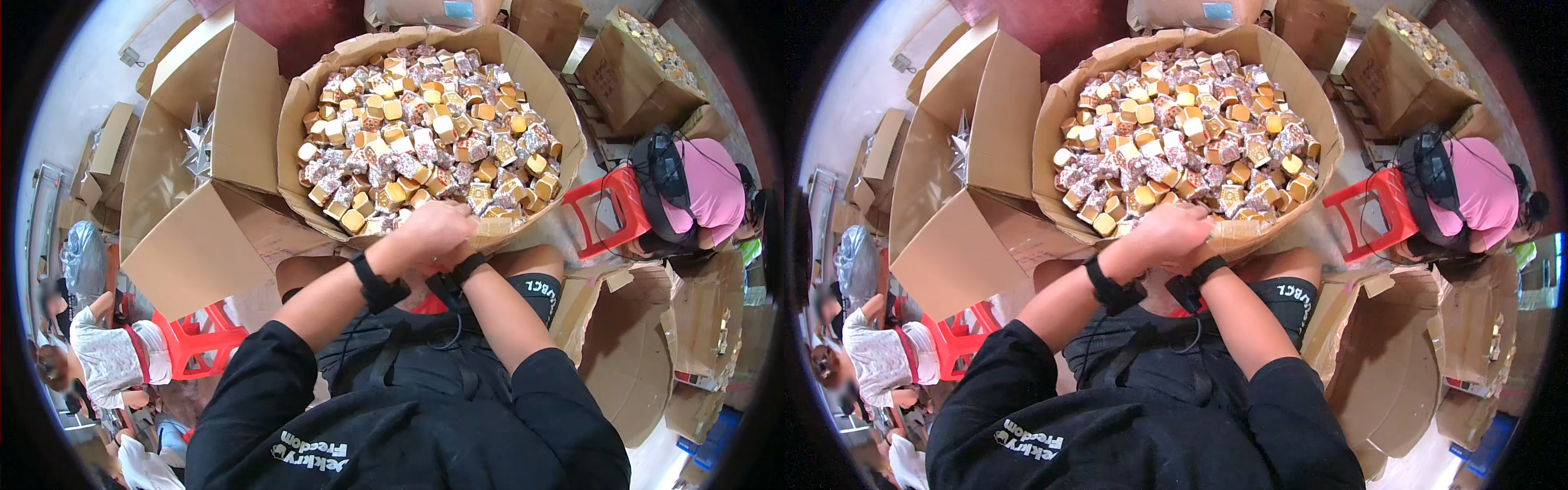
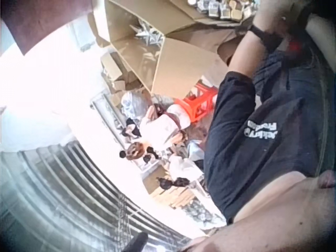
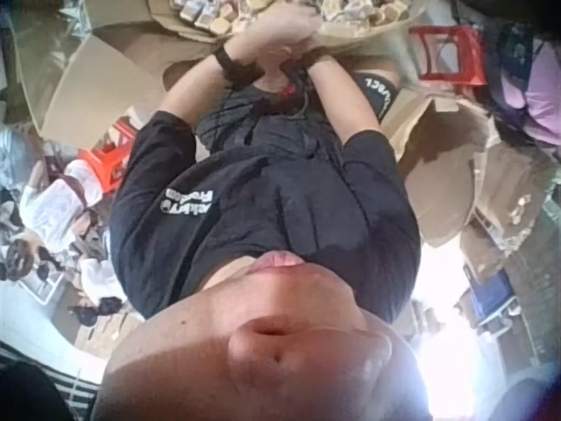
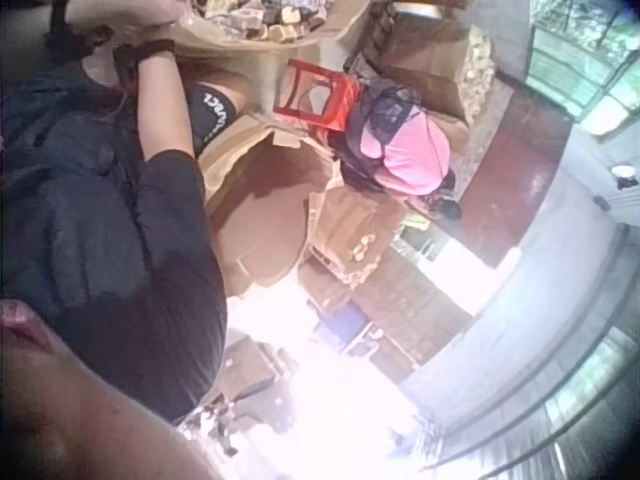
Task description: Packing small wrapped food items from a large bin into cardboard boxes while wearing a protective glove on one hand.
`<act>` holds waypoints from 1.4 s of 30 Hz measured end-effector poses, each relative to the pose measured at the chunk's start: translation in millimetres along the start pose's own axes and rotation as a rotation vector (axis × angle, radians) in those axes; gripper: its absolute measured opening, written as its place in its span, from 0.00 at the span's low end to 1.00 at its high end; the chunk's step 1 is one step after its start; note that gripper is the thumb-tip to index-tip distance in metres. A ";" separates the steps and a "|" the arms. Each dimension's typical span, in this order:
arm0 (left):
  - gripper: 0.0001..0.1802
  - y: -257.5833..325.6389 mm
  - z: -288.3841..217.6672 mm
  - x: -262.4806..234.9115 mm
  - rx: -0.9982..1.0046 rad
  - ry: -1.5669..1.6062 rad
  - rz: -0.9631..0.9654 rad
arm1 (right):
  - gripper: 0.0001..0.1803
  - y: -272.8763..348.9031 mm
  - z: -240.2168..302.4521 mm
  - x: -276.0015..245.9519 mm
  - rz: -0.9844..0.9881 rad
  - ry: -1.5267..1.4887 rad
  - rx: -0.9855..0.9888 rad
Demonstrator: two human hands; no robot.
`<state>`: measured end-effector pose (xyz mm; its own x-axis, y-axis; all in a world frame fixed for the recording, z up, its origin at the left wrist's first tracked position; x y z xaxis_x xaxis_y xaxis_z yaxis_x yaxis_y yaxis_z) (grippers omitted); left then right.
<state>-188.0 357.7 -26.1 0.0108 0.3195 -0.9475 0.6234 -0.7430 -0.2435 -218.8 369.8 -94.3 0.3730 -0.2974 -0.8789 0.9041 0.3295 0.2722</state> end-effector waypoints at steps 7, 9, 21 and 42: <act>0.10 -29.9 -68.3 -26.6 0.079 0.271 -0.251 | 0.20 -41.7 -53.4 14.6 -0.292 0.098 -0.277; 0.08 -15.7 -60.0 -37.6 -0.265 0.279 -0.432 | 0.15 -36.6 -49.5 -22.1 -0.556 -0.117 -0.278; 0.25 29.7 -45.9 29.1 -0.688 1.496 -0.694 | 0.18 -48.1 -59.0 -87.2 -0.249 -1.738 0.224; 0.15 28.6 -61.9 36.6 -0.586 1.697 -0.478 | 0.24 -2.0 -42.2 -123.2 -0.113 -1.761 -0.218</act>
<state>-121.4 384.5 -54.9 0.2174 0.8622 0.4575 0.9617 -0.2693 0.0505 -275.3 443.6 -3.0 0.2103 -0.7936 0.5710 0.9519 0.2993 0.0653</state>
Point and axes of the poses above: each hand's wrist, its own y-axis away from the middle knuckle, its own x-axis out of the palm, z = x × y, the point moved 5 cm from there along -y, towards the middle knuckle, and after that the axes turned 14 degrees about x, right-handed, at the moved point
